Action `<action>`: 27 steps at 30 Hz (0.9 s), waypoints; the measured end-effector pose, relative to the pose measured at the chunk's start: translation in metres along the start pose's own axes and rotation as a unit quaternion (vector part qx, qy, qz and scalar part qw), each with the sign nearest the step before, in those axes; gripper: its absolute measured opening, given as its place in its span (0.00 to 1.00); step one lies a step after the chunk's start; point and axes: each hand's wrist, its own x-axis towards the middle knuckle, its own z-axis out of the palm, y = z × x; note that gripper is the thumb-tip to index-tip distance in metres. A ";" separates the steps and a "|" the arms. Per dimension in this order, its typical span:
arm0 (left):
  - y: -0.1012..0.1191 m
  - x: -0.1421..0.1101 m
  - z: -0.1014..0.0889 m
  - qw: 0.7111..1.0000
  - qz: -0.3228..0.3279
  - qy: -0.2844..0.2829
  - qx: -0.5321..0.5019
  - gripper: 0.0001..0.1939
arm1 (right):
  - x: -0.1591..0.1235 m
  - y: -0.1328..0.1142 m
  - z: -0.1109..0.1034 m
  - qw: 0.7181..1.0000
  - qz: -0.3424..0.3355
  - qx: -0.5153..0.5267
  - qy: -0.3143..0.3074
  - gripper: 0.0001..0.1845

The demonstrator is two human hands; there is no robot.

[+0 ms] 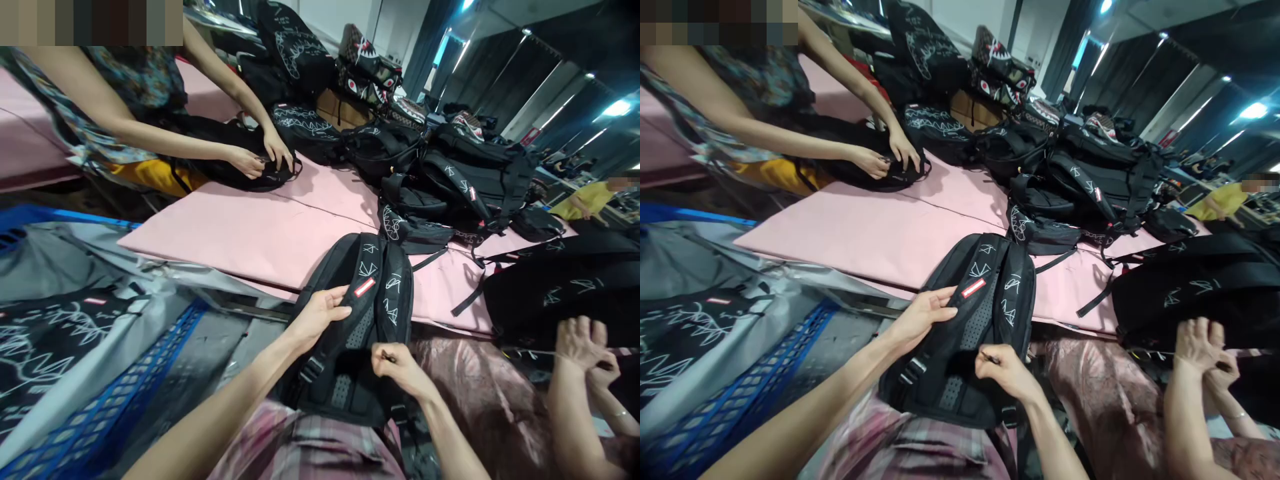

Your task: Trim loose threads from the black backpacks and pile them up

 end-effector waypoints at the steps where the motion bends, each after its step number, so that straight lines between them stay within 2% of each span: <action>1: -0.001 0.000 -0.002 1.000 -0.013 -0.011 -0.004 0.26 | -0.008 0.002 -0.004 0.998 0.033 0.049 -0.024 0.16; 2: -0.003 0.000 -0.004 0.999 -0.026 -0.015 -0.011 0.25 | -0.013 0.004 -0.009 0.995 0.063 0.081 -0.008 0.16; 3: -0.004 0.001 -0.006 0.999 -0.037 -0.009 -0.022 0.24 | -0.018 0.007 -0.014 0.991 0.089 0.093 0.040 0.14; 5: -0.006 0.000 -0.010 0.997 -0.054 0.024 -0.044 0.19 | -0.023 0.014 -0.024 0.972 0.132 0.082 0.178 0.08; 8: -0.006 -0.002 -0.017 0.992 -0.089 0.066 -0.065 0.18 | -0.032 0.036 -0.036 0.922 0.163 0.076 0.342 0.12; 10: -0.005 -0.005 -0.023 0.988 -0.113 0.067 -0.076 0.20 | -0.042 0.054 -0.043 0.901 0.167 0.071 0.395 0.16; 13: -0.006 -0.009 -0.030 0.985 -0.133 0.074 -0.080 0.21 | -0.055 0.075 -0.049 0.900 0.175 0.028 0.397 0.16; 15: -0.006 -0.010 -0.034 0.982 -0.146 0.098 -0.072 0.20 | -0.058 0.082 -0.049 0.900 0.183 0.007 0.396 0.18; 19: -0.003 -0.009 -0.044 0.972 -0.178 0.151 -0.040 0.21 | -0.044 0.087 -0.038 0.902 0.196 0.002 0.385 0.23; 22: -0.001 -0.005 -0.049 0.966 -0.204 0.154 -0.027 0.21 | -0.025 0.094 -0.027 0.908 0.216 0.025 0.358 0.22; 25: -0.003 -0.004 -0.049 0.963 -0.226 0.146 0.005 0.20 | -0.012 0.099 -0.023 0.899 0.224 0.093 0.365 0.21; 27: -0.005 -0.005 -0.045 0.963 -0.196 0.173 0.059 0.20 | -0.009 0.100 -0.023 0.888 0.230 0.143 0.372 0.19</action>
